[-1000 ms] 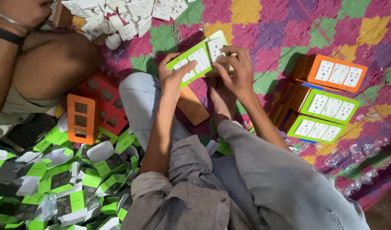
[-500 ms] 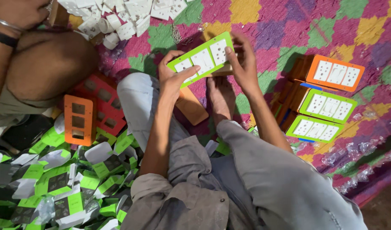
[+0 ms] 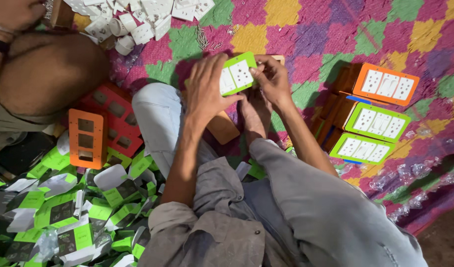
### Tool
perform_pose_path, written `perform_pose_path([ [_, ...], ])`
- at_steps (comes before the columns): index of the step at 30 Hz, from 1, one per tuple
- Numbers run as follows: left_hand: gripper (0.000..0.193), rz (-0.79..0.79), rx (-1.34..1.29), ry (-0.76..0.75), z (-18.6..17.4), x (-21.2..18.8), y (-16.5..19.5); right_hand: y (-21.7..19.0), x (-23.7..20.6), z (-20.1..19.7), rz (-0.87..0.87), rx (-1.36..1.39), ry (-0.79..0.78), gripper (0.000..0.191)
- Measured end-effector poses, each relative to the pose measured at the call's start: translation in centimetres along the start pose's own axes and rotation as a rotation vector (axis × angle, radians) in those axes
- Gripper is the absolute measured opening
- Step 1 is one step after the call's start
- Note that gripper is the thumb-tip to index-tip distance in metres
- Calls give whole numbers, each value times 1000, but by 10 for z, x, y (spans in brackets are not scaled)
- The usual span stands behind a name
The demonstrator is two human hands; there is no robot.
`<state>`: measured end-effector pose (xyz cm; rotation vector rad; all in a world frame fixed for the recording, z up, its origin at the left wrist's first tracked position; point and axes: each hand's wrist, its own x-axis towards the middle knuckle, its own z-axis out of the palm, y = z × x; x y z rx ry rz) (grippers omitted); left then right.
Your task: The person assembles electrical switch modules into a green plastic frame. They place white switch units into the frame, insert screws, and tighten them by hand. The person repeats this process for multiple switch units, stacking completed frames nearby.
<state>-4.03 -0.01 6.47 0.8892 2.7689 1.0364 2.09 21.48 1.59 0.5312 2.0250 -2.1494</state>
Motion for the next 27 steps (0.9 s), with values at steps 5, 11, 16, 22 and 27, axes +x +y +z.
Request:
perform_pose_path([
  [5, 98, -84, 2, -116, 10, -5, -1, -9, -3, 9, -16, -129, 0, 24],
  [11, 98, -179, 45, -234, 18, -9, -4, -42, 29, 8, -371, -708, -16, 19],
  [16, 96, -92, 29, -140, 26, -13, -5, -43, 90, 28, -731, -939, -273, 18],
  [22, 97, -120, 13, -173, 28, -16, -10, -29, 121, 53, -642, -1024, -438, 9],
  [27, 95, -101, 5, -153, 34, -16, -13, -23, 120, 56, -680, -1007, -418, 14],
])
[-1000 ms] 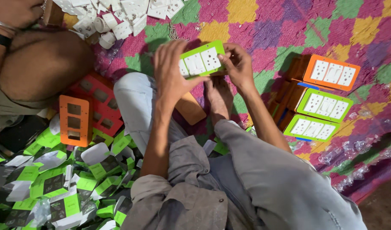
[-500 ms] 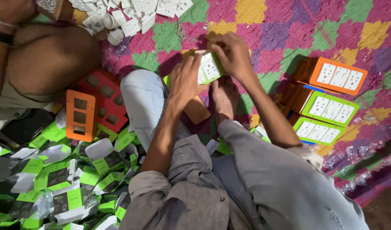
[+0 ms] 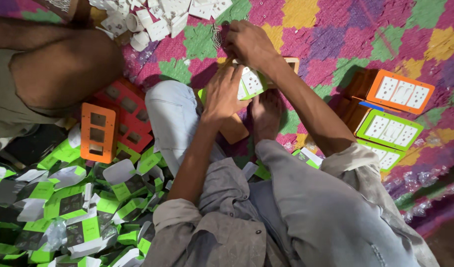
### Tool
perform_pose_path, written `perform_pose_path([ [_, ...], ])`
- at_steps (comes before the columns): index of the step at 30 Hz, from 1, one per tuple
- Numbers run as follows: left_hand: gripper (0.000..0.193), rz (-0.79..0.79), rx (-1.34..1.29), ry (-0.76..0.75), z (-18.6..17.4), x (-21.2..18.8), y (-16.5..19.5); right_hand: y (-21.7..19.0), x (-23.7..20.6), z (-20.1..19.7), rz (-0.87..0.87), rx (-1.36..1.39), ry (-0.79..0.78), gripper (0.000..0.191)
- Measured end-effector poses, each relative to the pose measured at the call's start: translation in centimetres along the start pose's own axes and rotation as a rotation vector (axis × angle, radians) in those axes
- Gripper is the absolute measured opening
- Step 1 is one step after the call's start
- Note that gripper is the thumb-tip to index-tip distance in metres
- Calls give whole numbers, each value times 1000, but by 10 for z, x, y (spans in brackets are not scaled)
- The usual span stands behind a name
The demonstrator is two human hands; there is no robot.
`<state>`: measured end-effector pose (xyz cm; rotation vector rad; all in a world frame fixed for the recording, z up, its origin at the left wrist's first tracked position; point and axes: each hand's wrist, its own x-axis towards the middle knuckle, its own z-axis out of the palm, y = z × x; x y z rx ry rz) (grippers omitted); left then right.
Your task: The person assembles electrical switch modules into a green plastic frame. They place white switch units into the frame, insert screws, and tighten them by hand. The person repeats this process for multiple switch units, stacking completed frames nearby.
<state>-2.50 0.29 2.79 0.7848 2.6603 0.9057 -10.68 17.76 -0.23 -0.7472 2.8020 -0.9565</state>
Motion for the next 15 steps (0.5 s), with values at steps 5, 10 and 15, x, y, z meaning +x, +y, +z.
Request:
perform_pose_path([
  [5, 88, 25, -10, 7, -1, -2, 0, 2, -4, -9, -13, 147, 74, 15],
  [10, 90, -5, -3, 7, -8, 1, 4, -8, -44, -28, 287, 510, 285, 10],
  [15, 97, -54, -56, 23, -19, 3, 10, -30, -92, -41, 476, 619, 303, 9],
])
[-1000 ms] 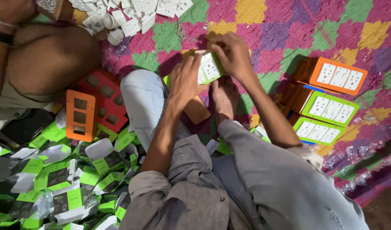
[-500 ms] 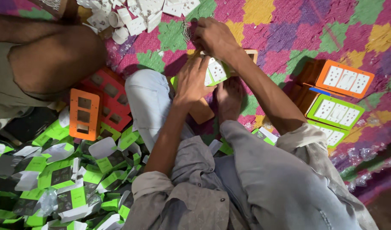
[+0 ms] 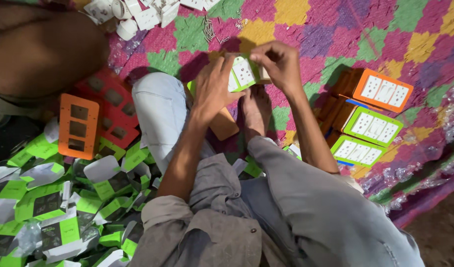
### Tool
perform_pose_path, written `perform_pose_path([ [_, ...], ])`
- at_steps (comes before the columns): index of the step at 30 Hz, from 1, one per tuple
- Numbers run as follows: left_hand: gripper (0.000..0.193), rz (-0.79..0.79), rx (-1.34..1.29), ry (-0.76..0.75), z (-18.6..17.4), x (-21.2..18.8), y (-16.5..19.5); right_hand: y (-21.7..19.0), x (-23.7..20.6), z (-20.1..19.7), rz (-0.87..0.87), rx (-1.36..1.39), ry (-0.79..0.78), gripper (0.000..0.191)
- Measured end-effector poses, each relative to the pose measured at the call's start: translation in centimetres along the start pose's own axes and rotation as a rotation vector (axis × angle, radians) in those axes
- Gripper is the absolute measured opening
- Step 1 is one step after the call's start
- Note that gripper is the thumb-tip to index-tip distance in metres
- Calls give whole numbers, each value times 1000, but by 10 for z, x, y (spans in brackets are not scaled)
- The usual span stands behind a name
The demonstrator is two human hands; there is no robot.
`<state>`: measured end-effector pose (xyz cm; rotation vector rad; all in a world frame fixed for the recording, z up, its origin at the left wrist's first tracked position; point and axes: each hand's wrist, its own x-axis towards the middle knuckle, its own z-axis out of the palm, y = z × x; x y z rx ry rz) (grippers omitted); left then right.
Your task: The person assembles electrical switch modules into a green plastic frame. They place white switch units into the frame, insert screws, and tighten them by hand. The person repeats this process for multiple switch units, stacking completed frames nearby.
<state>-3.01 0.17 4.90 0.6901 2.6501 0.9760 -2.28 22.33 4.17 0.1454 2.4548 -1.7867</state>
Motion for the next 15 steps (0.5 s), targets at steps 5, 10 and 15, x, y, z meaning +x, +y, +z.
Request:
perform_pose_path([
  [5, 102, 6, -28, 71, -5, 3, 3, -14, -22, 1, 196, 151, -36, 13],
  [10, 95, -7, -25, 46, -3, 3, 4, -24, -17, 5, -99, -177, -66, 13],
  [15, 91, -2, -8, 48, -1, 3, 3, -27, -12, 13, -124, -193, -36, 15],
])
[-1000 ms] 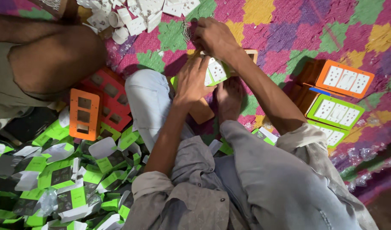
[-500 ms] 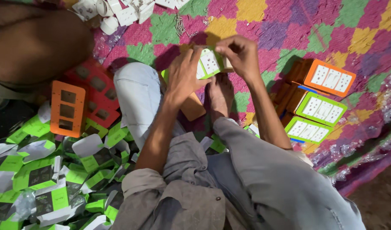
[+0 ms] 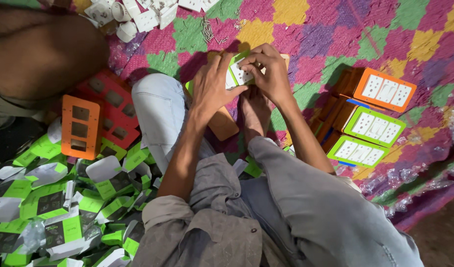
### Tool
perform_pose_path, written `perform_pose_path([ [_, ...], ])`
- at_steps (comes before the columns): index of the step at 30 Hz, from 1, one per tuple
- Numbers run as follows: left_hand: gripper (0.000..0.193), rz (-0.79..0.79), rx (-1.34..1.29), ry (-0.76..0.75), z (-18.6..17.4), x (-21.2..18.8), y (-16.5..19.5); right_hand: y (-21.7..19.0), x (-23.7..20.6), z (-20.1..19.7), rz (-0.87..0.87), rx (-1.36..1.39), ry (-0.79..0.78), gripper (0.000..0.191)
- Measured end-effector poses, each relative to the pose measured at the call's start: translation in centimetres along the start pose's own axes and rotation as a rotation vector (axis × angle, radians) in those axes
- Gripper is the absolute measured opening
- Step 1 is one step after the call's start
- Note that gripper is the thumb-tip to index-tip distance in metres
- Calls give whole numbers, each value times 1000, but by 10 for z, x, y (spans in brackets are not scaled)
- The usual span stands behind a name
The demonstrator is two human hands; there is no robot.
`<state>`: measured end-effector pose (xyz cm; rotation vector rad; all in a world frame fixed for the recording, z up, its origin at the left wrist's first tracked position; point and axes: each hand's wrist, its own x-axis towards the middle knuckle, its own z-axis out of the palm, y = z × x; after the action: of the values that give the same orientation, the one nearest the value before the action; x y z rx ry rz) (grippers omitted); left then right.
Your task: The person assembles electrical switch modules into a green plastic frame. They place white switch units into the frame, insert screws, and tighten them by hand. The person repeats this process for multiple switch units, stacking completed frames nearby.
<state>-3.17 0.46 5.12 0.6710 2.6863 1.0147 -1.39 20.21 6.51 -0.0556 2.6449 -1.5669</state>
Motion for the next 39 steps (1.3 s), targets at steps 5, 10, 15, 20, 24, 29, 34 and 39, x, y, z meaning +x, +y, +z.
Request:
perform_pose_path([
  [5, 92, -5, 19, 7, 5, 0, -2, -1, 0, 3, 0, -44, 32, 15],
  [10, 91, 15, 34, 21, 6, -1, -3, -5, 1, 4, 15, -153, 41, 17],
  [15, 97, 36, 32, -8, 1, -2, 2, -10, 3, 7, -8, -190, 46, 17],
  [20, 95, 30, 48, 4, -1, -2, 4, -6, 6, 10, 7, -75, 30, 16],
  [24, 92, 29, 24, 3, 0, -3, 2, 5, 3, 13, 34, 38, 60, 16],
  [29, 92, 1, 32, -15, 2, -4, 2, 24, 3, 21, 329, 465, 81, 34],
  [34, 92, 98, -9, 65, 0, -4, 3, 35, 6, 20, 431, 778, 192, 22],
  [39, 87, 143, -20, 151, 0, -2, 1, 49, 3, 2, 433, 853, 304, 17],
])
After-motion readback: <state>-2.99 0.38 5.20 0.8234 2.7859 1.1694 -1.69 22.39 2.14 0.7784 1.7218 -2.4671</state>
